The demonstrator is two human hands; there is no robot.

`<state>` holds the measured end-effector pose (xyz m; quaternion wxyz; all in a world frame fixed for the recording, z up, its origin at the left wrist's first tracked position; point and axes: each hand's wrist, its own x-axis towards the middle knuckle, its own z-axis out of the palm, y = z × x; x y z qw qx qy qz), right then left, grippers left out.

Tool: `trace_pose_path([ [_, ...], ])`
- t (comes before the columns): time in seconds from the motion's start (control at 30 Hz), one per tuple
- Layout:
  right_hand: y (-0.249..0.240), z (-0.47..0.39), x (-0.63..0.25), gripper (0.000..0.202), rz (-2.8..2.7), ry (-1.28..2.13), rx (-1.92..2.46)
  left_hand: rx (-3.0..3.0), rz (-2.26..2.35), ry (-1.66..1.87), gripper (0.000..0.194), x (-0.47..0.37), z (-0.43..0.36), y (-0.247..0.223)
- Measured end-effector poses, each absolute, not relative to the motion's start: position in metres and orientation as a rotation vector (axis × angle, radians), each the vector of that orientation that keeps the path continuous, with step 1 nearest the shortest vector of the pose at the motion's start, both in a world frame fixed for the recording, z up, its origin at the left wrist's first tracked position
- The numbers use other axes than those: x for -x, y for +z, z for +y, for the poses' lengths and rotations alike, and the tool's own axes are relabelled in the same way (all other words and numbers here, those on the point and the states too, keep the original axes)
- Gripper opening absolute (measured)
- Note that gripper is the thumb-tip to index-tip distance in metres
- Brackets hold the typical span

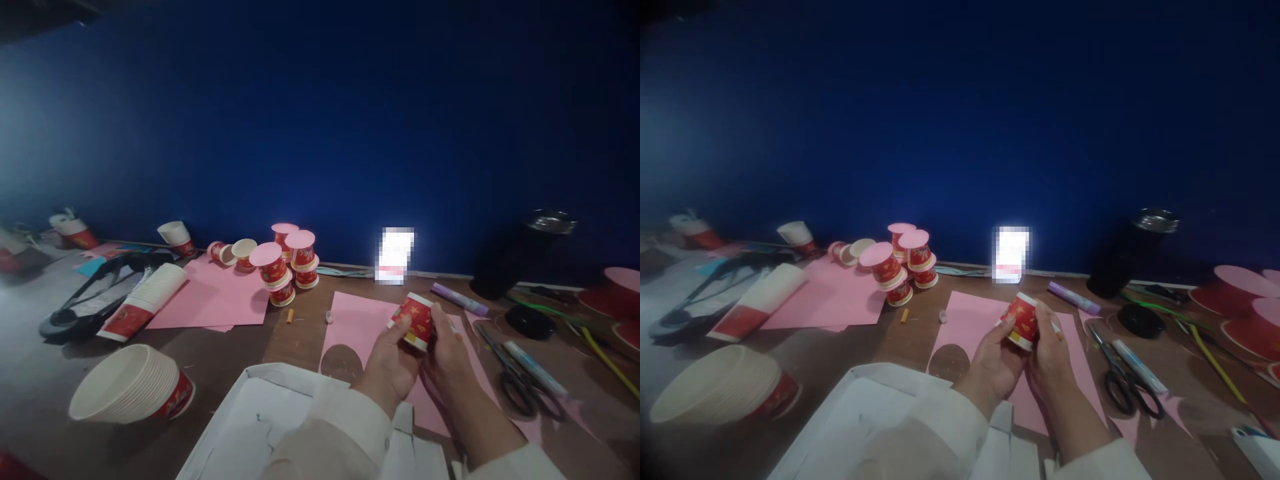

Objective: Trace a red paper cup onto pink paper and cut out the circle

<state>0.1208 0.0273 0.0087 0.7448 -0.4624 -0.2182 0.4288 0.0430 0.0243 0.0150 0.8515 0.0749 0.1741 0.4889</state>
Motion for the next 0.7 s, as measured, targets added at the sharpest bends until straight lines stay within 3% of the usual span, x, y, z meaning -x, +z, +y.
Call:
trace_pose_path([
  [0.3, 0.017, 0.022, -0.115, 0.053, -0.433, 0.888, 1.199, -0.305, 0.474, 1.092, 0.050, -0.052, 0.017, 0.012],
  [0.43, 0.012, 0.022, -0.121, 0.046, -0.460, 0.830, 1.259, -0.206, 0.457, 1.081, 0.038, -0.049, 0.020, 0.013],
  [0.57, 0.001, 0.025, -0.133, 0.042, -0.545, 0.555, 1.330, -0.082, 0.513, 1.065, 0.024, -0.046, 0.027, 0.014],
  [0.7, -0.004, 0.020, -0.141, 0.042, -0.744, 0.325, 1.355, -0.012, 0.517, 1.074, 0.024, -0.043, 0.031, 0.015],
])
